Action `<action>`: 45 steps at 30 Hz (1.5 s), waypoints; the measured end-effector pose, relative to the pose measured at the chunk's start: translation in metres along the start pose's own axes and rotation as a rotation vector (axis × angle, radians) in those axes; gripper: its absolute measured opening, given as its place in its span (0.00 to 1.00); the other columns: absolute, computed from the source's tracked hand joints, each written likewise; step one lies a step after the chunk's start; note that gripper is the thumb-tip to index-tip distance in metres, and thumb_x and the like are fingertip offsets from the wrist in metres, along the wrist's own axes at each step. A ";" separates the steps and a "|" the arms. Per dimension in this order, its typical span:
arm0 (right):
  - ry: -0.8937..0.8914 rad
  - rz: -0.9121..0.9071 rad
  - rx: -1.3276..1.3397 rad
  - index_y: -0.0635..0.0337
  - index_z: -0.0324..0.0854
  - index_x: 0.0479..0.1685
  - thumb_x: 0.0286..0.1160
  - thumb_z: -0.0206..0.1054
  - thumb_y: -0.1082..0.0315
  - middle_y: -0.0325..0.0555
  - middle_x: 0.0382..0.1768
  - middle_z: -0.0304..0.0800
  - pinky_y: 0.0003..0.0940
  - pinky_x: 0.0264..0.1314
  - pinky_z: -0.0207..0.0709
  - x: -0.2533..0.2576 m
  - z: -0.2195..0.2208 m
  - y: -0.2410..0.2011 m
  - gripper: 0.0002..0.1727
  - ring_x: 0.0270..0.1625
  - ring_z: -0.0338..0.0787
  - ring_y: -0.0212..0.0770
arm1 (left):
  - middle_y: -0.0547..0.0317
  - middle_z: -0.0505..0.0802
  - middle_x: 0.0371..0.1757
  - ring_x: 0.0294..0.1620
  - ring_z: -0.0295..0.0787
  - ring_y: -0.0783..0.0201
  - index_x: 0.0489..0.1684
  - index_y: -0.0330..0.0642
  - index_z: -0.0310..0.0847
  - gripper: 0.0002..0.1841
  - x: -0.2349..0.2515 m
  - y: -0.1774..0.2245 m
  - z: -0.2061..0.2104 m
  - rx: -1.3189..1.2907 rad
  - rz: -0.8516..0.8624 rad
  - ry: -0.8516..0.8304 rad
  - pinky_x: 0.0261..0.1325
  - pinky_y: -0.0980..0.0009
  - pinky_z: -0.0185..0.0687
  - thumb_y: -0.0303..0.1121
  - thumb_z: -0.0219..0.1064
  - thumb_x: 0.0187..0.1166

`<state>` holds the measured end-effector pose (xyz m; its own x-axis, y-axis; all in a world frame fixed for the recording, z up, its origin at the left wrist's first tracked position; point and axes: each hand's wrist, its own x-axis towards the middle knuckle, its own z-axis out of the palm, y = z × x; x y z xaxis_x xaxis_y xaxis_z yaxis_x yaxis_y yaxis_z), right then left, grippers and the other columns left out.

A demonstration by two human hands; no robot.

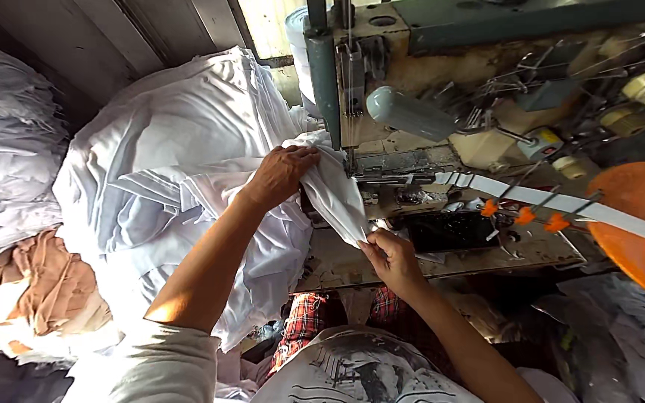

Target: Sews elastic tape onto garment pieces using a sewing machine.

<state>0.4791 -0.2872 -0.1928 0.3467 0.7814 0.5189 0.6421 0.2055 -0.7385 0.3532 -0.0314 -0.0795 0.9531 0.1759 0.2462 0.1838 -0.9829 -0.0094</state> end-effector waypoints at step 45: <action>-0.175 0.082 0.352 0.67 0.83 0.39 0.81 0.68 0.70 0.37 0.24 0.90 0.20 0.33 0.86 0.079 -0.008 -0.021 0.07 0.25 0.89 0.25 | 0.50 0.89 0.32 0.31 0.84 0.65 0.42 0.28 0.83 0.09 -0.027 -0.017 0.002 -0.656 -0.461 0.172 0.43 0.63 0.83 0.28 0.64 0.85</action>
<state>0.4984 -0.2343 -0.1323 0.2461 0.8857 0.3937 0.3335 0.3040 -0.8924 0.3247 -0.0195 -0.0879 0.7562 0.6116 0.2328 0.3189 -0.6551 0.6850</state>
